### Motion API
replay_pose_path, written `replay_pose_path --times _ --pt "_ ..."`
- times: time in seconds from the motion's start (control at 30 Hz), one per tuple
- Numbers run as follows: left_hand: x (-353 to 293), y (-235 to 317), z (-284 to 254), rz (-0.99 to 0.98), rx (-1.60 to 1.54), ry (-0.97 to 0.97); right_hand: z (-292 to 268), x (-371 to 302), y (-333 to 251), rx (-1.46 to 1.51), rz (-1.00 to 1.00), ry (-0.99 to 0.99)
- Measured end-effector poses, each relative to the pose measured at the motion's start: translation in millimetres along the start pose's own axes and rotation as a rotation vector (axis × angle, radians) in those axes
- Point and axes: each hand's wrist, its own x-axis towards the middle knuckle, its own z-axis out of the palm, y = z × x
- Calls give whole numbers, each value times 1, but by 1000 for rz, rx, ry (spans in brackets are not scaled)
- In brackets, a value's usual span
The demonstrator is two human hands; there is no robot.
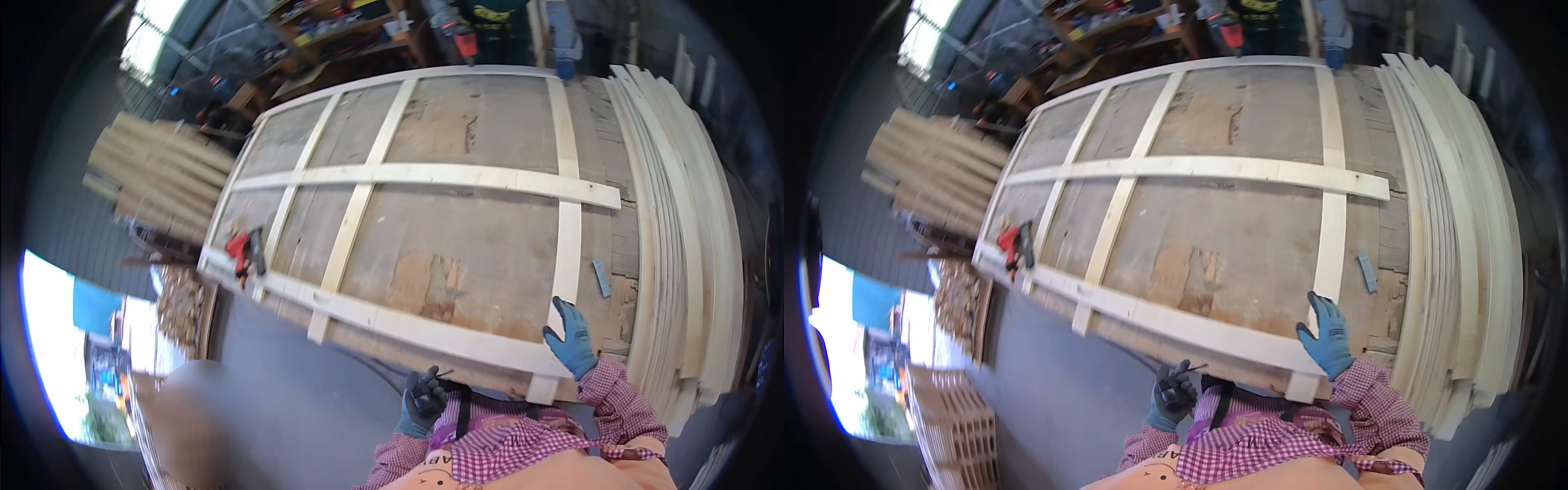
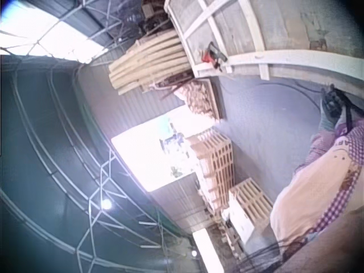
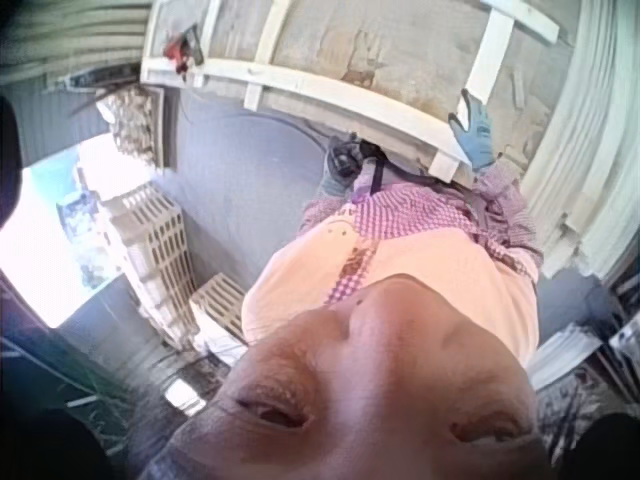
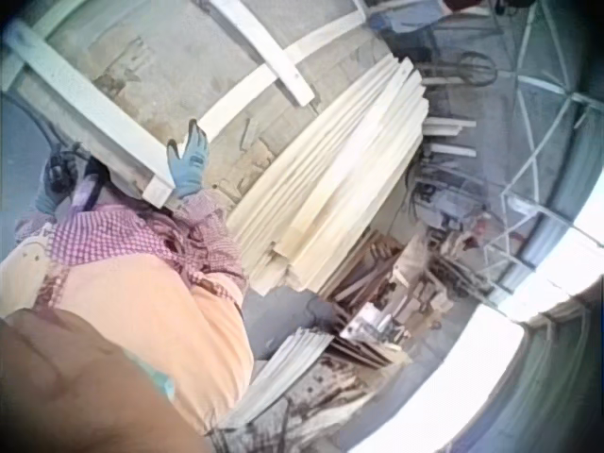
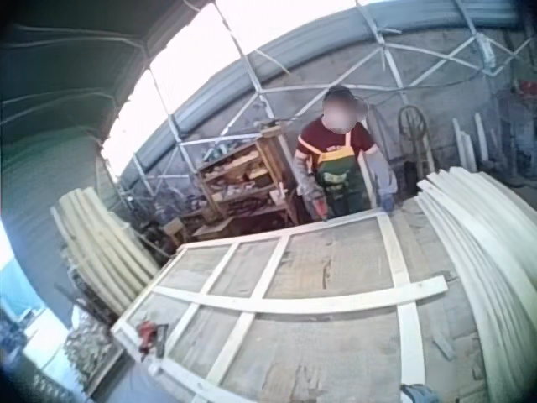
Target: The person assembles a wooden frame by positioning planks and using a nail gun to fasten them. They measure the frame with a tape measure to ensure alignment and continue securing additional planks.
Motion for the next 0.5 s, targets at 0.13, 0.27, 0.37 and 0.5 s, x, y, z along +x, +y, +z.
replay_pose_path --times 0.13,0.27,0.37,0.5 --pt "64 121 13 -115 162 -35 37 43 5 -178 235 -37" --pt "103 218 75 14 424 298 66 99 -14 -304 394 -151" --pt "122 289 86 31 431 225 81 156 -26 -366 297 -90" --pt "164 337 108 66 454 152 73 222 -11 -418 337 -52"
